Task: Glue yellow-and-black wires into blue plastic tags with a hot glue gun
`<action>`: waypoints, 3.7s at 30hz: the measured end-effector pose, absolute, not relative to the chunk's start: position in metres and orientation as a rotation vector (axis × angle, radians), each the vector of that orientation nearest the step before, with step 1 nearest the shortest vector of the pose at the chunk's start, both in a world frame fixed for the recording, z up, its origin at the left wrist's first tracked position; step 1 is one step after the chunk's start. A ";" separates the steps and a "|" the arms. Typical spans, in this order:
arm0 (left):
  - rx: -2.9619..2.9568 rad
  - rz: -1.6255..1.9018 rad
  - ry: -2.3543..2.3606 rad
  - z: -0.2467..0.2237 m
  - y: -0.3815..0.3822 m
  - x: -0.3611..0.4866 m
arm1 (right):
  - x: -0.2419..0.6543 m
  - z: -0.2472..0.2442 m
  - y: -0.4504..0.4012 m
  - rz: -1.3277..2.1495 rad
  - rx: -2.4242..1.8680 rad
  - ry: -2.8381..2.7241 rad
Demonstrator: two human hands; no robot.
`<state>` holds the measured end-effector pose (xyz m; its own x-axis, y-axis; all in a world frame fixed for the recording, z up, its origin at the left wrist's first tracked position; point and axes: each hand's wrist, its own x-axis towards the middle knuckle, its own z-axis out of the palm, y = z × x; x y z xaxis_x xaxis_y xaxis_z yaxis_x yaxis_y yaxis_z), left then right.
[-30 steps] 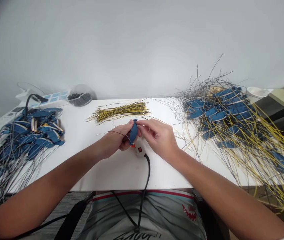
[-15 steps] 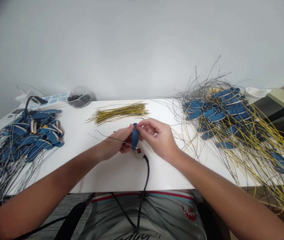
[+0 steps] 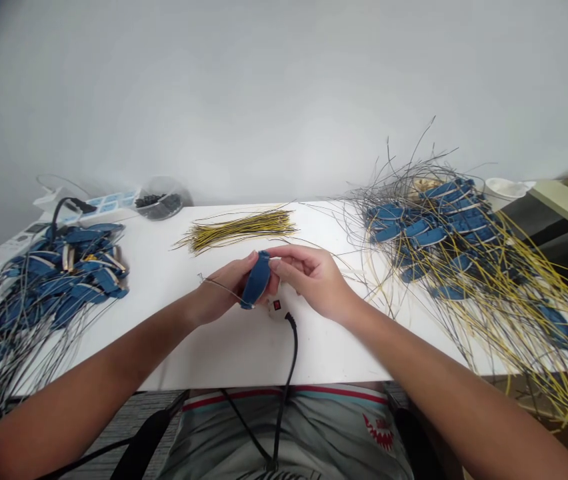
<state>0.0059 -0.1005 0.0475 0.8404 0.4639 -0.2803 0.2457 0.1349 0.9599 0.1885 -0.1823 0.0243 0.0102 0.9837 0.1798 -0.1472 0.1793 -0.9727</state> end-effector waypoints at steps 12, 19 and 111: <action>1.626 0.345 0.694 0.048 -0.100 0.008 | 0.196 0.028 -0.176 1.320 -0.939 -0.918; 2.294 0.612 0.534 0.052 -0.086 -0.008 | 0.211 0.034 -0.169 1.182 -0.936 -0.720; 1.533 0.709 0.721 0.047 -0.106 0.010 | 0.188 0.016 -0.178 1.394 -0.879 -1.144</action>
